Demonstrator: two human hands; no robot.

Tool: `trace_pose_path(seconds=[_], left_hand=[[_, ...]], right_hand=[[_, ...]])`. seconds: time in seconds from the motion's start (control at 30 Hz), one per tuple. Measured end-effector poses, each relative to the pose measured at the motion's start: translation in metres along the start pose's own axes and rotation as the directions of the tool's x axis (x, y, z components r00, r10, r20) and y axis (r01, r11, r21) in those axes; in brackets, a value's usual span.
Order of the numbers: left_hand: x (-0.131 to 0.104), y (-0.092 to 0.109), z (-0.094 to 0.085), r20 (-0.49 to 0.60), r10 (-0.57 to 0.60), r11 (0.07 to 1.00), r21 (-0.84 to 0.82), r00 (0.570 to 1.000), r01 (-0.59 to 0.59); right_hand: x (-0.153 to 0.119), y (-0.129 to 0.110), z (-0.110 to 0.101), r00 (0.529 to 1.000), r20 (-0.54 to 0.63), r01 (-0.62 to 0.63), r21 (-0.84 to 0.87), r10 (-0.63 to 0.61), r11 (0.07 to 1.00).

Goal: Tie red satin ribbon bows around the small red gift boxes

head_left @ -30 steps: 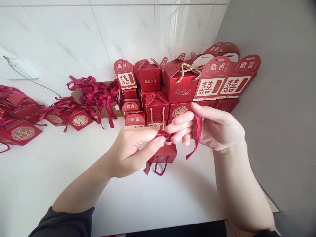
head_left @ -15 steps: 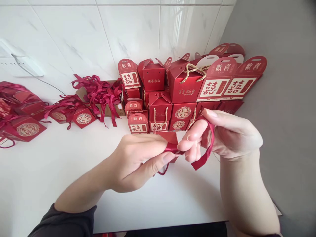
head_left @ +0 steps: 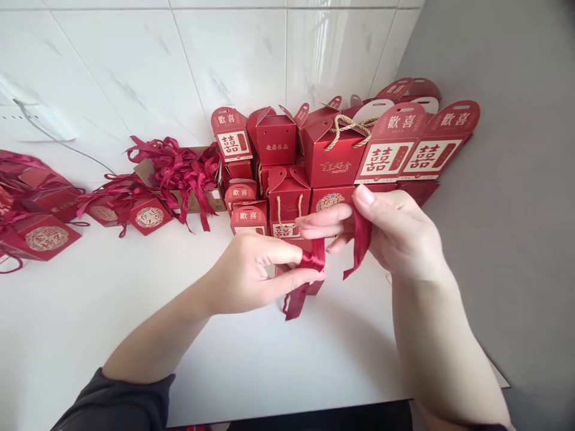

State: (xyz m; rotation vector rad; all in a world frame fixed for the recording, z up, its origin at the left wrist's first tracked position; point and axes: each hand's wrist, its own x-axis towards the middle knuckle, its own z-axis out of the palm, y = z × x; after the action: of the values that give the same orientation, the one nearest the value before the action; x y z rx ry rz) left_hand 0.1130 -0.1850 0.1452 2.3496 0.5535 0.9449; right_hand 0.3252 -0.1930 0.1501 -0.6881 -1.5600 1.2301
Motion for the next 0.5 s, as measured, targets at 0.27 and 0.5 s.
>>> trace_pose_path(seconds=[0.27, 0.5], left_hand=[[0.002, -0.006, 0.006, 0.246, 0.174, 0.982, -0.121, 0.954, -0.148], [-0.009, 0.014, 0.022, 0.579, 0.341, 0.937, -0.275, 0.741, -0.216]], right_hand=[[0.011, 0.024, 0.001, 0.939, 0.016, 0.3, -0.532, -0.344, 0.792], [0.022, 0.043, -0.044, 0.897, -0.152, 0.104, -0.84, -0.415, 0.533]])
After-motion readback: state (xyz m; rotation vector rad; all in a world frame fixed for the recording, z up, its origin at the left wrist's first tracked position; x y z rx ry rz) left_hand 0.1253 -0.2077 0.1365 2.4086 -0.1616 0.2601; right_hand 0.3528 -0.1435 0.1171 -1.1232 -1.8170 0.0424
